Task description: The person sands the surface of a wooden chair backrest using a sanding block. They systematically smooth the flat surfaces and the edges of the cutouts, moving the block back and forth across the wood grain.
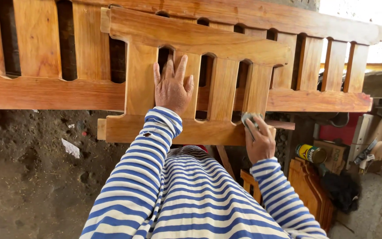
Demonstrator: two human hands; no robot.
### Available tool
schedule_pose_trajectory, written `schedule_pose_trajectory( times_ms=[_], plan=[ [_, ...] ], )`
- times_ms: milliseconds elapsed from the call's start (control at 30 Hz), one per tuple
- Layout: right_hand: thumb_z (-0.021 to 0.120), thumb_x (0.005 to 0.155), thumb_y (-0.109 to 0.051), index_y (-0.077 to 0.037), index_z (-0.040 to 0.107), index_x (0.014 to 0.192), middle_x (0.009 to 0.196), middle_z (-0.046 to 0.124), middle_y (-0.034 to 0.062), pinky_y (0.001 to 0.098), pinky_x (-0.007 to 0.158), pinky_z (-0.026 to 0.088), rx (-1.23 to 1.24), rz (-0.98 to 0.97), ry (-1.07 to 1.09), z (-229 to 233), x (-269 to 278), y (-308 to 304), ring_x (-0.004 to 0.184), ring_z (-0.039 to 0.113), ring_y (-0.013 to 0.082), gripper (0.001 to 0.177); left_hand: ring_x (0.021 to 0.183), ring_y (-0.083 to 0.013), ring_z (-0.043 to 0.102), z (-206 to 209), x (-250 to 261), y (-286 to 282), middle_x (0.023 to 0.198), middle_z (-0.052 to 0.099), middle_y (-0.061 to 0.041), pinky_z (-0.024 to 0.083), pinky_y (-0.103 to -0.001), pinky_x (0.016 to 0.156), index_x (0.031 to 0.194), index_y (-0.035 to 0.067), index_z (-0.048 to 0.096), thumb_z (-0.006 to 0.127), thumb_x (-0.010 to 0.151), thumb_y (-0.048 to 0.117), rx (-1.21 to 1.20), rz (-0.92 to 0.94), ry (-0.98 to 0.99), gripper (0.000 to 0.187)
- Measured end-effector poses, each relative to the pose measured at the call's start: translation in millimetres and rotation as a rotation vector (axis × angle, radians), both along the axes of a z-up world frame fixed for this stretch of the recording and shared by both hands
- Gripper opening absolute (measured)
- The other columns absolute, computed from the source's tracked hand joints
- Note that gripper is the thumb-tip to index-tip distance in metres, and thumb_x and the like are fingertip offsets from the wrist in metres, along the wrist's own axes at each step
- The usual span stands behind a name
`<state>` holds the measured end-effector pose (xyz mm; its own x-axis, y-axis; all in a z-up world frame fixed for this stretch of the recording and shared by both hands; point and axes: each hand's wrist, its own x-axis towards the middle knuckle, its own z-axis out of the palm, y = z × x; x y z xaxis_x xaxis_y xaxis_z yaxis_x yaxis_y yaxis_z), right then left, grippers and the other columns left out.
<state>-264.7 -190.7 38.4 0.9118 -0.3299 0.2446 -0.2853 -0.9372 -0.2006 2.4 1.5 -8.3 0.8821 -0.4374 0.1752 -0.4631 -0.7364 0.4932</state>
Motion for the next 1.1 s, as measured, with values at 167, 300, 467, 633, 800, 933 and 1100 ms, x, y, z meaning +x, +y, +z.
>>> schedule_pose_trajectory(
  times_ms=[167,300,467,633,800,933,1100],
  plan=[
    [0.068,0.1,-0.018,-0.015,0.075,0.126,0.139,0.062,0.0112,0.0429,0.105,0.053,-0.059,0.086,-0.005,-17.3,24.6,-17.0,0.128,0.06,0.0343,0.028,0.136,-0.0343,0.056,-0.5,0.3,-0.5,0.152,0.048,-0.022,0.012,-0.054,0.124,0.157,0.024,0.041,0.058,0.1,0.042,0.013,-0.009,-0.018,0.062],
    [0.059,0.106,-0.019,-0.015,0.074,0.129,0.143,0.061,0.0145,0.0464,0.11,0.048,-0.032,0.103,0.03,-22.2,59.5,-34.2,0.134,0.054,0.037,0.028,0.135,-0.0339,0.057,-4.9,-0.7,-0.4,0.151,0.05,-0.021,0.013,-0.054,0.124,0.155,0.024,0.043,0.06,0.099,0.04,-0.012,0.001,-0.042,0.061],
    [0.064,0.105,-0.016,-0.007,0.074,0.13,0.139,0.063,0.0205,0.0494,0.107,0.048,-0.049,0.113,-0.038,-34.4,113.9,-72.1,0.129,0.056,0.0423,0.028,0.134,-0.0335,0.058,-6.5,-0.2,-0.5,0.15,0.05,-0.021,0.013,-0.054,0.124,0.155,0.024,0.043,0.061,0.098,0.04,-0.017,-0.006,-0.064,0.061],
    [0.063,0.105,-0.014,-0.005,0.074,0.13,0.138,0.062,0.0248,0.0506,0.108,0.047,-0.002,0.049,-0.057,-27.8,92.4,-41.4,0.13,0.054,0.0446,0.029,0.133,-0.0341,0.059,-7.5,-0.1,-0.2,0.149,0.051,-0.022,0.013,-0.054,0.124,0.155,0.023,0.044,0.06,0.099,0.039,-0.02,0.004,-0.072,0.06],
    [0.065,0.1,-0.015,-0.01,0.074,0.126,0.142,0.062,0.018,0.0475,0.109,0.048,0.08,-0.028,0.029,5.8,23.4,20.5,0.133,0.054,0.0409,0.029,0.133,-0.0348,0.058,-2.5,0.3,0.6,0.151,0.049,-0.022,0.014,-0.054,0.124,0.154,0.023,0.045,0.061,0.098,0.038,-0.042,0.0,-0.028,0.06],
    [0.063,0.102,-0.015,-0.01,0.075,0.126,0.141,0.063,0.0193,0.0479,0.108,0.048,0.102,-0.045,-0.016,-20.1,36.3,-6.8,0.133,0.055,0.0409,0.028,0.133,-0.0349,0.058,-3.6,0.7,0.4,0.15,0.049,-0.022,0.014,-0.054,0.124,0.153,0.022,0.046,0.06,0.098,0.037,-0.037,-0.012,-0.022,0.059],
    [0.063,0.106,-0.015,-0.006,0.075,0.128,0.135,0.065,0.0223,0.0475,0.105,0.05,0.056,0.011,-0.158,-43.4,119.6,-68.4,0.129,0.056,0.0423,0.027,0.135,-0.0334,0.057,-9.4,0.7,0.4,0.152,0.048,-0.021,0.012,-0.054,0.125,0.155,0.024,0.044,0.06,0.098,0.038,-0.02,-0.015,-0.024,0.061]
  ],
)
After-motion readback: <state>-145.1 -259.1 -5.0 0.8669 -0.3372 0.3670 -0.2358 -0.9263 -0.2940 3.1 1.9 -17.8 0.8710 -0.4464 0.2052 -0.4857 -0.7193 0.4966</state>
